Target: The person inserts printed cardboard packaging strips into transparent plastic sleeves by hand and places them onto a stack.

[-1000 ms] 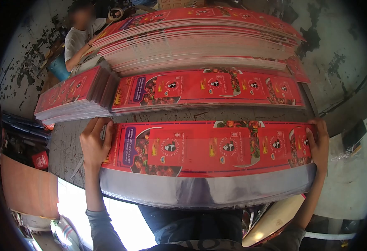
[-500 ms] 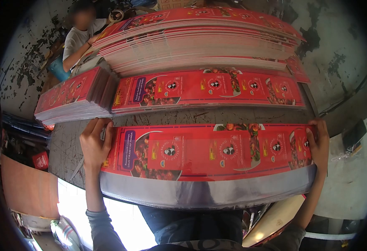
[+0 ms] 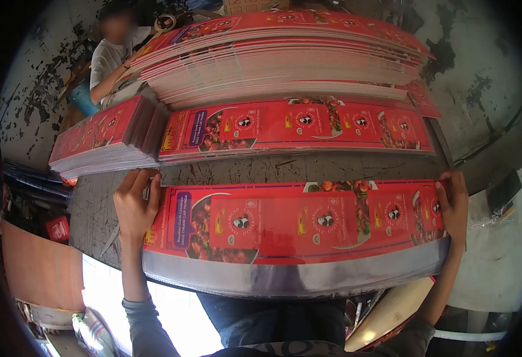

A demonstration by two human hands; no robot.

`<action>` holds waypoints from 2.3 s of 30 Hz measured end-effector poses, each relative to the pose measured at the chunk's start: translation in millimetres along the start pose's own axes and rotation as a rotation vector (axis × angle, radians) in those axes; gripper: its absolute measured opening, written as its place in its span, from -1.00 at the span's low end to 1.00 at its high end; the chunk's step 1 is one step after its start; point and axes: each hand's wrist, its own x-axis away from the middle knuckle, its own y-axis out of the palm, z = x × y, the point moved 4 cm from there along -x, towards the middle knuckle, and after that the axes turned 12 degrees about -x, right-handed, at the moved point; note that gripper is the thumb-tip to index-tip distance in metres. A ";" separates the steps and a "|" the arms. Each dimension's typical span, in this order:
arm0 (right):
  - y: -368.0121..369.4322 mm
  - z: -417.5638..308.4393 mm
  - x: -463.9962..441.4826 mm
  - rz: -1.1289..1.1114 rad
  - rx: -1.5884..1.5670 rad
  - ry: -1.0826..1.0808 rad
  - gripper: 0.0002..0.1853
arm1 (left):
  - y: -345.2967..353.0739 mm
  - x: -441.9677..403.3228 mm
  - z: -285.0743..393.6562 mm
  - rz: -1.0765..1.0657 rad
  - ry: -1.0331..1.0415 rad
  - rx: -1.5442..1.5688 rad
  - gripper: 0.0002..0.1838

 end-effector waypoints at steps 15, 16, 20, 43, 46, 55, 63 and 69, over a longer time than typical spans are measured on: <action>0.4 6.4 3.1 0.036 -0.109 0.096 -0.87 | 0.9 0.8 -0.4 -0.012 -0.016 0.002 -0.96; 0.4 6.9 3.2 0.033 -0.116 0.108 -0.88 | 1.1 0.9 -0.4 -0.007 -0.016 0.001 -0.96; -0.5 6.6 2.6 0.006 -0.104 0.121 -0.89 | 2.4 1.5 -1.3 -0.007 -0.020 0.006 -0.96; -3.3 12.2 3.7 -0.004 0.067 -0.014 -0.76 | 8.7 6.4 -8.7 -0.018 -0.068 0.039 -0.92; -3.0 9.6 3.3 -0.012 0.068 -0.008 -0.74 | 9.4 6.8 -9.8 -0.016 -0.070 0.029 -0.92; -4.3 8.8 8.0 0.034 0.055 -0.031 -0.75 | 2.3 6.1 -6.2 0.065 0.011 -0.005 -0.93; -4.2 0.8 10.1 0.042 0.030 -0.052 -0.81 | -2.6 3.9 -2.5 0.023 0.079 0.179 -0.91; -6.4 -6.9 11.2 0.099 0.049 -0.079 -0.81 | -10.1 2.5 -0.5 -0.059 0.128 0.292 -0.92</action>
